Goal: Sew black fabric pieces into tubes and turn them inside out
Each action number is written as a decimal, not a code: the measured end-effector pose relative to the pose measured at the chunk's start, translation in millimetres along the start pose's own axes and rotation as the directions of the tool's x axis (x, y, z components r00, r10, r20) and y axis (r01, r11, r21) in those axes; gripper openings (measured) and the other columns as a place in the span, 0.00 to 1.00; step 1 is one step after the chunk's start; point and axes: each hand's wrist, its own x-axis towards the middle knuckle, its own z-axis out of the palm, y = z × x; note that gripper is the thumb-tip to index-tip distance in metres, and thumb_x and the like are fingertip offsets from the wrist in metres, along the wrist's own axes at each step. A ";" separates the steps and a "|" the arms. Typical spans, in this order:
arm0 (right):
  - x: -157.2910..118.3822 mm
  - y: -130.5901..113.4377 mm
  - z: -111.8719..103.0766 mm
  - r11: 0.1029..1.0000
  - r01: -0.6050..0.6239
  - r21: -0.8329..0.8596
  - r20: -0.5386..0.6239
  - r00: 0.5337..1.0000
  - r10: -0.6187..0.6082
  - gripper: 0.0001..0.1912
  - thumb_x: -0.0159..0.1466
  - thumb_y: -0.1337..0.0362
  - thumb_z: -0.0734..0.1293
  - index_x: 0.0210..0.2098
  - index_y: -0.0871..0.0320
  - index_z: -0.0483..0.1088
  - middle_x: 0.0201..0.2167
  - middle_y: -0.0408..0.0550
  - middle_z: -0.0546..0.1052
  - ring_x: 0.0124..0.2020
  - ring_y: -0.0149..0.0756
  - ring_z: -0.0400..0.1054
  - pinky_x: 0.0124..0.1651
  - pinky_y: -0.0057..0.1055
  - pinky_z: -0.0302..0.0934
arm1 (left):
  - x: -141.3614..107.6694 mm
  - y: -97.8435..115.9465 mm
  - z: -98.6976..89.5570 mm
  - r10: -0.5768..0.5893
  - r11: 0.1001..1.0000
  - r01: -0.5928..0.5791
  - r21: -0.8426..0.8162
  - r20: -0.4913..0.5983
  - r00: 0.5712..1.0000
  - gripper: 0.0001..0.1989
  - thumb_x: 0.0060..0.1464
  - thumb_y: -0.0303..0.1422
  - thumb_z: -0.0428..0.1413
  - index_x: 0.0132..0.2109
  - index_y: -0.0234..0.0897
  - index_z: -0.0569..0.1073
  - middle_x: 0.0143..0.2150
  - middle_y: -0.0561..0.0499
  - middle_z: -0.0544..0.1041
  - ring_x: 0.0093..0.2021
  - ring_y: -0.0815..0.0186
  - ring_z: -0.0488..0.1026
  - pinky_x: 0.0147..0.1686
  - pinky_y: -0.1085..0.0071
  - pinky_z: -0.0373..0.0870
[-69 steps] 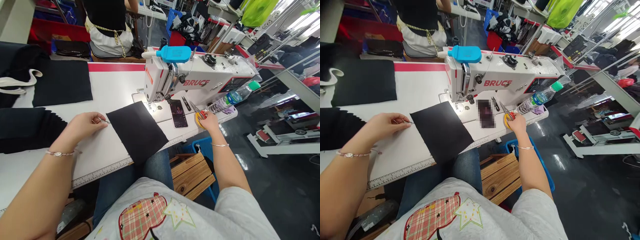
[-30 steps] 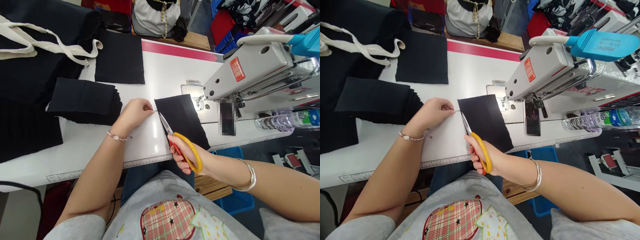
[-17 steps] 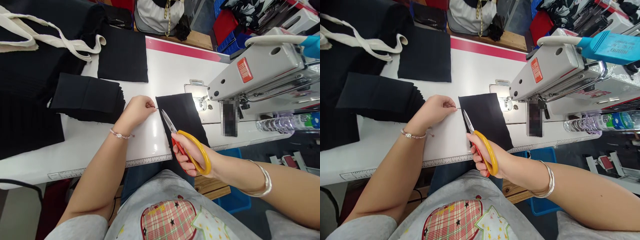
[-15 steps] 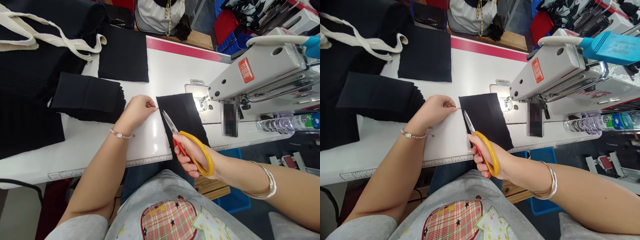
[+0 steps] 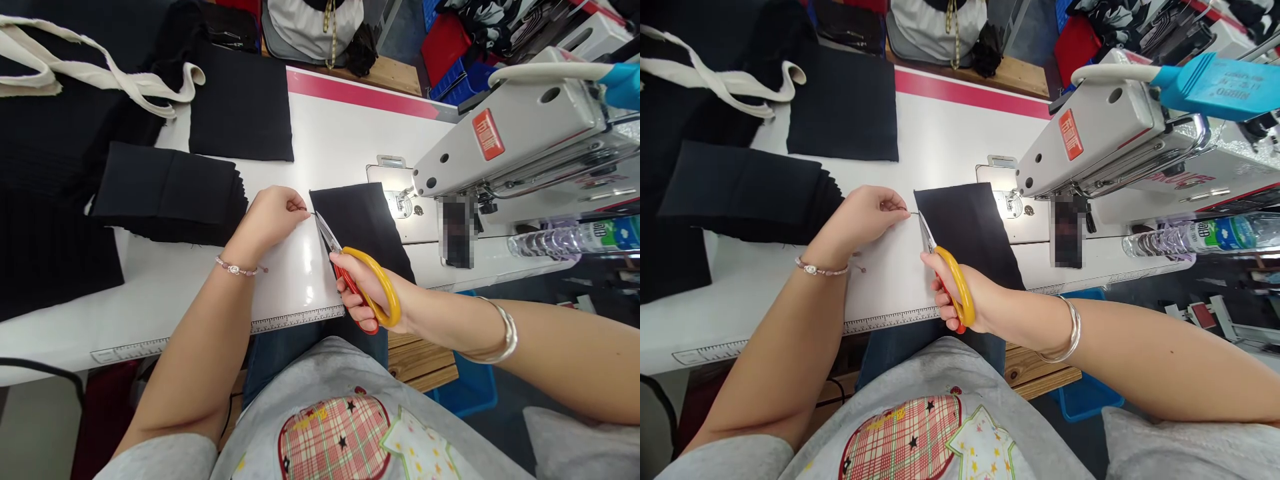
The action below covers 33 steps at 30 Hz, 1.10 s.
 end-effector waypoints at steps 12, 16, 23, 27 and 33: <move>5.3 2.2 -1.7 0.999 0.037 -0.033 -0.013 0.999 -0.038 0.27 0.61 0.37 0.62 0.27 0.55 0.57 0.12 0.32 0.56 0.09 0.22 0.48 0.09 0.20 0.49 | -1.0 2.5 -2.9 -0.043 0.999 0.043 -0.007 0.007 0.999 0.04 0.49 0.34 0.58 0.31 0.38 0.74 0.28 0.51 0.75 0.27 0.67 0.70 0.24 0.71 0.61; 7.2 3.9 -3.1 0.999 0.019 -0.042 -0.025 0.999 -0.020 0.28 0.60 0.36 0.62 0.27 0.55 0.56 0.12 0.31 0.55 0.10 0.22 0.48 0.09 0.19 0.48 | -1.1 2.8 -3.6 -0.048 0.999 0.048 0.000 0.015 0.999 0.04 0.49 0.33 0.58 0.31 0.38 0.74 0.27 0.51 0.75 0.26 0.67 0.71 0.24 0.72 0.61; 13.6 7.5 -5.4 0.995 0.077 -0.062 0.021 0.997 -0.075 0.30 0.58 0.33 0.62 0.28 0.55 0.57 0.13 0.32 0.57 0.10 0.22 0.49 0.09 0.20 0.50 | 0.5 0.6 -2.8 -0.050 0.999 0.050 -0.001 0.022 0.999 0.05 0.49 0.34 0.58 0.31 0.38 0.75 0.27 0.51 0.75 0.26 0.66 0.71 0.24 0.70 0.61; 7.9 17.0 -11.0 0.992 0.099 -0.078 0.033 0.995 -0.097 0.30 0.58 0.32 0.61 0.28 0.55 0.59 0.12 0.31 0.56 0.09 0.22 0.50 0.09 0.20 0.50 | 0.9 -2.1 -2.4 -0.031 0.999 0.032 -0.006 0.027 0.999 0.05 0.49 0.34 0.58 0.31 0.38 0.74 0.27 0.51 0.75 0.27 0.66 0.71 0.26 0.70 0.63; -12.2 67.0 -40.2 0.979 0.188 -0.075 0.197 0.966 -0.170 0.29 0.62 0.35 0.58 0.26 0.56 0.60 0.11 0.32 0.59 0.07 0.21 0.48 0.09 0.19 0.47 | -6.7 5.5 -6.5 -0.049 0.999 0.048 0.019 0.038 0.998 0.05 0.47 0.34 0.58 0.30 0.38 0.74 0.25 0.50 0.74 0.25 0.66 0.69 0.24 0.71 0.62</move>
